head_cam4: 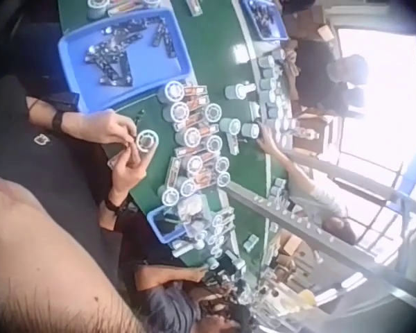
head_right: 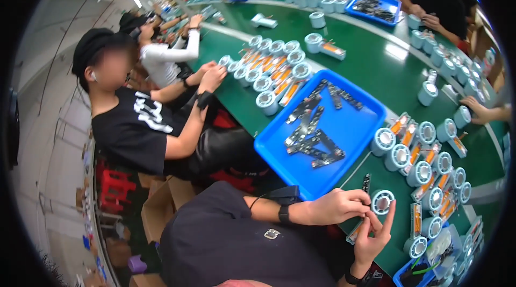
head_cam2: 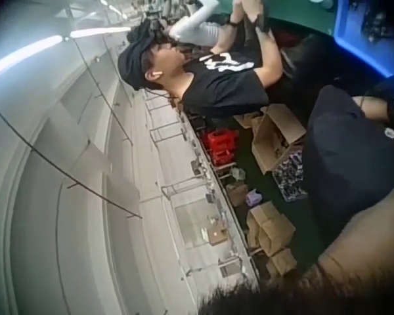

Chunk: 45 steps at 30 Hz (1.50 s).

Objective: The person picks up a circuit board from a tray and places it into a fan housing. They connect the wires from the battery to the circuit board, press the board into place, and set the assembly back on the table.

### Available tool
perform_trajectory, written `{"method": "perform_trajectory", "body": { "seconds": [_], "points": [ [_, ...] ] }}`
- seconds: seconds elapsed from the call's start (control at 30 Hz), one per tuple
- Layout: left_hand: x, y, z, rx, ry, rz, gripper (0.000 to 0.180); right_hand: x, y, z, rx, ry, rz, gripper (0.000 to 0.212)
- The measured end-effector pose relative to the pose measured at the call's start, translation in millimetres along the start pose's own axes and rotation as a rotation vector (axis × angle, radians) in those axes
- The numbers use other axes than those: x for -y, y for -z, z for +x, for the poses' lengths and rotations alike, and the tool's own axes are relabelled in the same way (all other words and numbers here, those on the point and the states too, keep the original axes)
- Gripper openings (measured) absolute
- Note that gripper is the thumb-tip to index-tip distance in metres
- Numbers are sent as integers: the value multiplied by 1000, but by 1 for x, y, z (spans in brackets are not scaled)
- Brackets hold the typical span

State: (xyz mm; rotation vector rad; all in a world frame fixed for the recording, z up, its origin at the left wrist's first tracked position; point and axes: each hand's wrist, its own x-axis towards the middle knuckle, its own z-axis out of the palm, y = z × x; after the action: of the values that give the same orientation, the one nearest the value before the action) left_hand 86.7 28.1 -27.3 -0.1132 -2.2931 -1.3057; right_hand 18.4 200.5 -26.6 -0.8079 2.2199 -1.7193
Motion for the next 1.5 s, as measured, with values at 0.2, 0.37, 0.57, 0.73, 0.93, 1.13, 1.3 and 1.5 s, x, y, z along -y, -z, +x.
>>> {"method": "perform_trajectory", "body": {
  "seconds": [0.2,0.37,0.57,0.73,0.93,1.13,1.3,1.5],
  "points": [
    [2,-4,-3,-43,10,-27,10,-7,1,-7,19,11,185,74],
    [4,-4,-4,-52,-2,-24,8,-3,9,-8,138,-20,231,74],
    [3,-2,-2,-29,-14,-29,8,-4,15,-8,224,32,258,75],
    [0,-4,1,-13,-2,-18,6,-13,15,-11,181,25,319,77],
    [-7,3,5,13,-14,28,6,-16,16,-8,143,-2,347,69],
    [-8,0,-5,32,-36,83,10,-11,21,-2,194,31,112,40],
    [-9,-3,-2,-63,-109,81,11,6,16,-1,156,160,-163,26],
    [-6,-9,5,-105,-175,70,11,-7,17,-1,88,61,-34,27]
  ]
}}
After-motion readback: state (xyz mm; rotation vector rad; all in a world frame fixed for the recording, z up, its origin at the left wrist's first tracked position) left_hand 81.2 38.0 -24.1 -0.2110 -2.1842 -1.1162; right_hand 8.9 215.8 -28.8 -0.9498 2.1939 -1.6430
